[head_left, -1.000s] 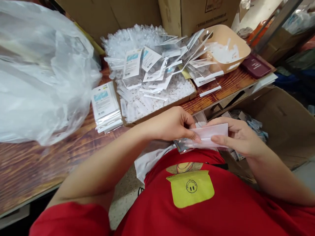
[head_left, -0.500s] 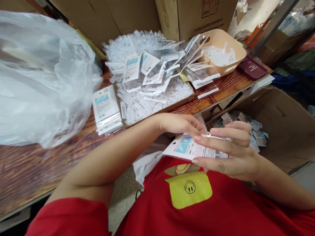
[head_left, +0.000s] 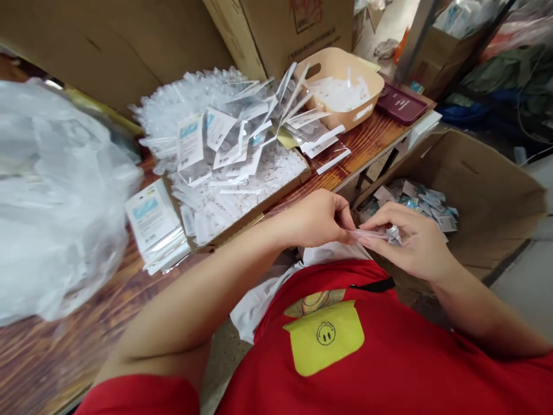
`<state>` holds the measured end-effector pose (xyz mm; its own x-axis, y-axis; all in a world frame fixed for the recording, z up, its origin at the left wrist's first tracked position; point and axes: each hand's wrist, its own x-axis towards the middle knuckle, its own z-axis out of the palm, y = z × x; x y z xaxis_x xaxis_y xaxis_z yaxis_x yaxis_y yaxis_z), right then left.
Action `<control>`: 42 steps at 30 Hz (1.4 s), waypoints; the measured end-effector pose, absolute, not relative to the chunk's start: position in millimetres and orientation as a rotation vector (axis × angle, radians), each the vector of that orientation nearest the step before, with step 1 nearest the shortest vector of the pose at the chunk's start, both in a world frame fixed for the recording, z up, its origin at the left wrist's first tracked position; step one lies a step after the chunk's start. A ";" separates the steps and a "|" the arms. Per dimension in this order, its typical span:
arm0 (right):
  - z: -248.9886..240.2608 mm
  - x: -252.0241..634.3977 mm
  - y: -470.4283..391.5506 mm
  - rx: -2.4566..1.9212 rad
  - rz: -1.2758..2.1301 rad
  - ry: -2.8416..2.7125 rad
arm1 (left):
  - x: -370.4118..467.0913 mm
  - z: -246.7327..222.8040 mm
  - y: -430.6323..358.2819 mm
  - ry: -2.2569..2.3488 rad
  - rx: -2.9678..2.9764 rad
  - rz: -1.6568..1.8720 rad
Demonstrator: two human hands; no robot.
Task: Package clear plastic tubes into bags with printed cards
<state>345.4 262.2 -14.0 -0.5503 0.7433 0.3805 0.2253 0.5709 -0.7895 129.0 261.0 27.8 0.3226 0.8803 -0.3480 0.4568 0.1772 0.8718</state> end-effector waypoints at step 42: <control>-83.5 306.8 354.8 -0.378 -0.026 -2.329 | 123.9 -21.6 277.1 1.863 0.950 0.912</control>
<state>306.8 354.8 -83.5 -0.6656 0.2628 0.6985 0.2784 0.9558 -0.0944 123.9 277.1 -21.6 -0.3658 0.8648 -0.3438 0.2586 0.4494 0.8551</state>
